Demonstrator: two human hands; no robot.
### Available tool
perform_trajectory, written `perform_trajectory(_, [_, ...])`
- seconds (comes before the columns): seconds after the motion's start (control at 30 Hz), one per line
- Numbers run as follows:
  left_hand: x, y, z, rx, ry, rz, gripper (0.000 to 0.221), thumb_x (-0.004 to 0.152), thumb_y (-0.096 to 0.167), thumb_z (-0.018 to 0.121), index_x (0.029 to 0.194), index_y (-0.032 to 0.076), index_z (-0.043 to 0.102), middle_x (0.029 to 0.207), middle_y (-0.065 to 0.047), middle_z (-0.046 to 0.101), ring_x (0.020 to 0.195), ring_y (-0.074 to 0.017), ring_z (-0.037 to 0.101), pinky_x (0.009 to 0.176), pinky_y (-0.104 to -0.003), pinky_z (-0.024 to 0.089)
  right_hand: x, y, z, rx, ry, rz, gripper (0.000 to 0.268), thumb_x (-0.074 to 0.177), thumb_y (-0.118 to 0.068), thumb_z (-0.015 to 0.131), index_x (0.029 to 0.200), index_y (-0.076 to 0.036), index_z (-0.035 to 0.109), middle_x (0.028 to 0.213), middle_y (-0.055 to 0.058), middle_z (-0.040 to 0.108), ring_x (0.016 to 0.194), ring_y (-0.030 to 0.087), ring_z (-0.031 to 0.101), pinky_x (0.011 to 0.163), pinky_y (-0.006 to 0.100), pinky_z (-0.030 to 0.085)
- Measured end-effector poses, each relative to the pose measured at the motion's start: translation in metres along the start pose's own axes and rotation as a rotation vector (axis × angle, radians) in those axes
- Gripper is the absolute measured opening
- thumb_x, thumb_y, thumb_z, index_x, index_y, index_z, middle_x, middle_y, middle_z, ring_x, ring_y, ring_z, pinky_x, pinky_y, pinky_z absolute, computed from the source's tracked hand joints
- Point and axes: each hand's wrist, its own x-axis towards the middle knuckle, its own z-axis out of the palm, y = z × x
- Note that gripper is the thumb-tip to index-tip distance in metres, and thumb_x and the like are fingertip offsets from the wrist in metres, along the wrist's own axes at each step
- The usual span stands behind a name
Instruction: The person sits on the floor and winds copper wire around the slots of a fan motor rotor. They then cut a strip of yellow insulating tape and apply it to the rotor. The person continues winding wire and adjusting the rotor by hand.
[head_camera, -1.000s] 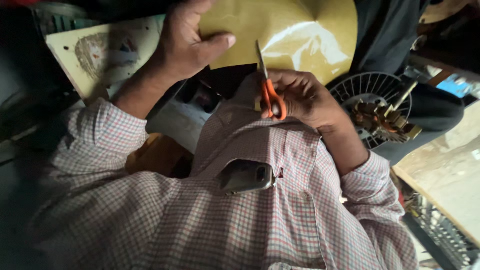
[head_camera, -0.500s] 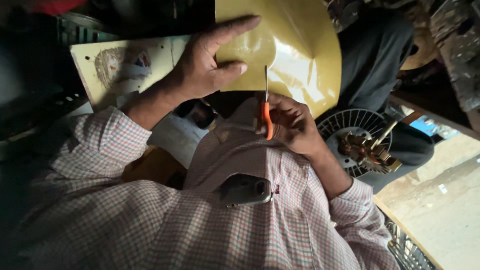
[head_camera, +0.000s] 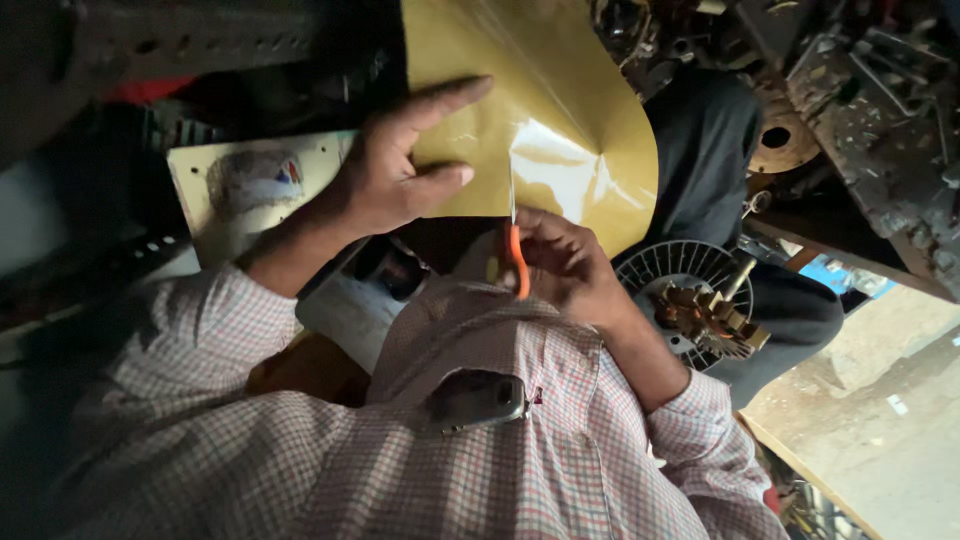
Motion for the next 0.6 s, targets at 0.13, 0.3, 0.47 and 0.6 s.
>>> perform_trajectory(0.13, [0.014,0.065,-0.031,0.269,-0.013,0.234,0.067,0.098,-0.003,0.069,0.16,0.007,0.045,0.159,-0.015,0.053,0.145,-0.0213,0.054,0.126,-0.035,0.045,-0.019,-0.022,0.008,-0.002,-0.164,-0.004,0.062,0.088,0.008,0.072,0.147,0.005,0.052,0.138,0.015,0.063,0.121,0.024,0.068,0.111,0.041,0.058])
perform_trajectory(0.3, [0.013,0.13,-0.055,0.636,-0.079,0.347,0.066,0.087,-0.003,0.072,0.148,0.004,0.048,0.146,-0.02,0.057,0.131,-0.0324,0.059,0.108,-0.041,0.05,-0.052,-0.029,0.018,-0.081,-0.172,0.081,0.067,0.087,0.013,0.074,0.149,0.002,0.052,0.137,0.018,0.065,0.124,0.025,0.066,0.111,0.042,0.055])
perform_trajectory(0.47, [0.027,0.125,-0.034,0.628,-0.043,0.427,0.041,0.099,0.001,0.078,0.137,0.006,0.062,0.132,-0.01,0.068,0.115,-0.0262,0.071,0.1,-0.038,0.056,-0.055,-0.02,0.019,-0.161,-0.202,-0.067,0.072,0.086,0.012,0.078,0.152,0.0,0.052,0.136,0.015,0.063,0.114,0.024,0.069,0.107,0.042,0.059])
perform_trajectory(0.6, [0.034,0.105,-0.017,0.532,-0.024,0.283,0.023,0.099,0.004,0.079,0.121,0.006,0.071,0.11,-0.009,0.072,0.097,-0.0201,0.072,0.085,-0.034,0.057,-0.049,-0.014,0.018,-0.118,-0.117,-0.055,0.069,0.087,0.01,0.078,0.15,-0.001,0.051,0.134,0.015,0.065,0.112,0.024,0.07,0.101,0.041,0.061])
